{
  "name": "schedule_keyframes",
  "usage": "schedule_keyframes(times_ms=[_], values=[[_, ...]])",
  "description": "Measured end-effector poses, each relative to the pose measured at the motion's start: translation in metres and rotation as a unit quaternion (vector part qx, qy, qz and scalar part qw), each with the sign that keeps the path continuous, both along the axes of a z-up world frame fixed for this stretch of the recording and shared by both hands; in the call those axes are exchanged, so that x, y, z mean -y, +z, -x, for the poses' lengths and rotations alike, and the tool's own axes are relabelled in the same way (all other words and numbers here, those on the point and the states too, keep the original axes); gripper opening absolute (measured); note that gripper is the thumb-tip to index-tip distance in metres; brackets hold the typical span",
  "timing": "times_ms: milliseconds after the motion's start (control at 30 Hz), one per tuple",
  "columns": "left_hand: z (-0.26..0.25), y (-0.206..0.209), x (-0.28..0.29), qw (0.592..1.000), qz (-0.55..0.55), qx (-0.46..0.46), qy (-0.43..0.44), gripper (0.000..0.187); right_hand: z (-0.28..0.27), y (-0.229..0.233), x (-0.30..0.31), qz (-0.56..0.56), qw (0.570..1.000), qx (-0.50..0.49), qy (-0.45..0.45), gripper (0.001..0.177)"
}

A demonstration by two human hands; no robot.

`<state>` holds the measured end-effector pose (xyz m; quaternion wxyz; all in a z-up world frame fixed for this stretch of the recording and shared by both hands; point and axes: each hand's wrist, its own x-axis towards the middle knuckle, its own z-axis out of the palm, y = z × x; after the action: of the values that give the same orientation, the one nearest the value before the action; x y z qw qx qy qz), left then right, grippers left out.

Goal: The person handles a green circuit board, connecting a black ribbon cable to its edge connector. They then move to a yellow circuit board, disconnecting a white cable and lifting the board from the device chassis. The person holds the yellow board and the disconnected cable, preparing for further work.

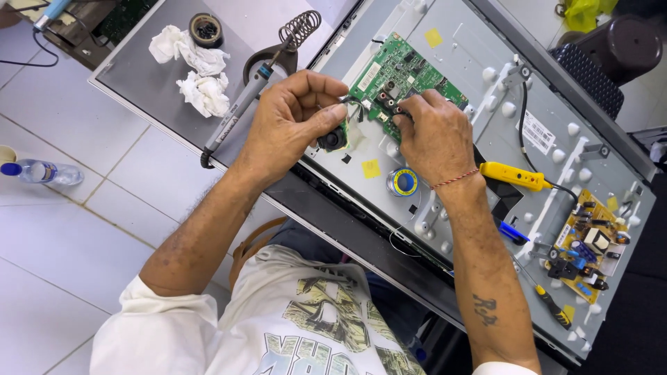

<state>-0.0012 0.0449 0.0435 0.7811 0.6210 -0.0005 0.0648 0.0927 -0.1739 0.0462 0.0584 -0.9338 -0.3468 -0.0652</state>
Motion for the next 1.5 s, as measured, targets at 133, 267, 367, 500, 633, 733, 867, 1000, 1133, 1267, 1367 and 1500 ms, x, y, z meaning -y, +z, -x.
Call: schedule_keyframes(times_ms=[133,267,367,500,633,733,867,1000,1133,1267,1367,1500], values=[[0.004,0.001,0.002,1.0,0.022,-0.004,-0.017,0.022,-0.003,0.009,0.005,-0.012,1.0,0.019,-0.005,0.008],[0.005,0.006,0.009,0.993,0.077,0.078,-0.036,0.027,-0.012,0.035,0.024,-0.157,0.987,-0.041,0.019,0.008],[0.007,0.025,0.021,0.987,0.091,0.107,-0.081,0.032,-0.017,0.044,0.05,-0.328,0.933,-0.147,0.005,0.01],[0.018,0.059,0.046,0.965,0.075,0.156,-0.197,0.035,0.01,0.059,0.075,-0.634,0.685,-0.359,0.021,0.028],[0.026,0.067,0.089,0.956,0.041,0.139,-0.255,0.041,0.008,0.03,0.121,-0.802,0.451,-0.382,-0.09,0.03],[0.028,0.057,0.113,0.949,-0.047,0.191,-0.248,0.044,0.021,0.023,0.128,-0.807,0.47,-0.357,-0.034,0.032],[0.025,0.047,0.118,0.954,-0.063,0.142,-0.257,0.042,0.034,0.021,0.131,-0.806,0.515,-0.293,0.019,0.036],[0.012,0.042,0.104,0.966,0.067,0.067,-0.24,0.041,0.057,0.032,0.135,-0.738,0.606,-0.286,0.083,0.047],[-0.006,0.043,0.083,0.908,0.279,-0.063,-0.305,0.096,0.097,0.091,0.089,-0.377,0.924,0.049,0.046,0.026],[-0.004,0.027,0.094,0.914,0.289,-0.026,-0.283,0.06,0.103,0.068,0.085,-0.209,0.959,0.167,0.089,0.01],[-0.009,0.004,0.115,0.958,0.21,-0.033,-0.191,0.036,0.105,0.052,0.09,-0.207,0.956,0.19,0.081,0.009],[-0.022,-0.005,0.129,0.951,0.217,-0.054,-0.212,0.034,0.108,0.027,0.116,-0.313,0.933,0.176,0.036,0.028]])
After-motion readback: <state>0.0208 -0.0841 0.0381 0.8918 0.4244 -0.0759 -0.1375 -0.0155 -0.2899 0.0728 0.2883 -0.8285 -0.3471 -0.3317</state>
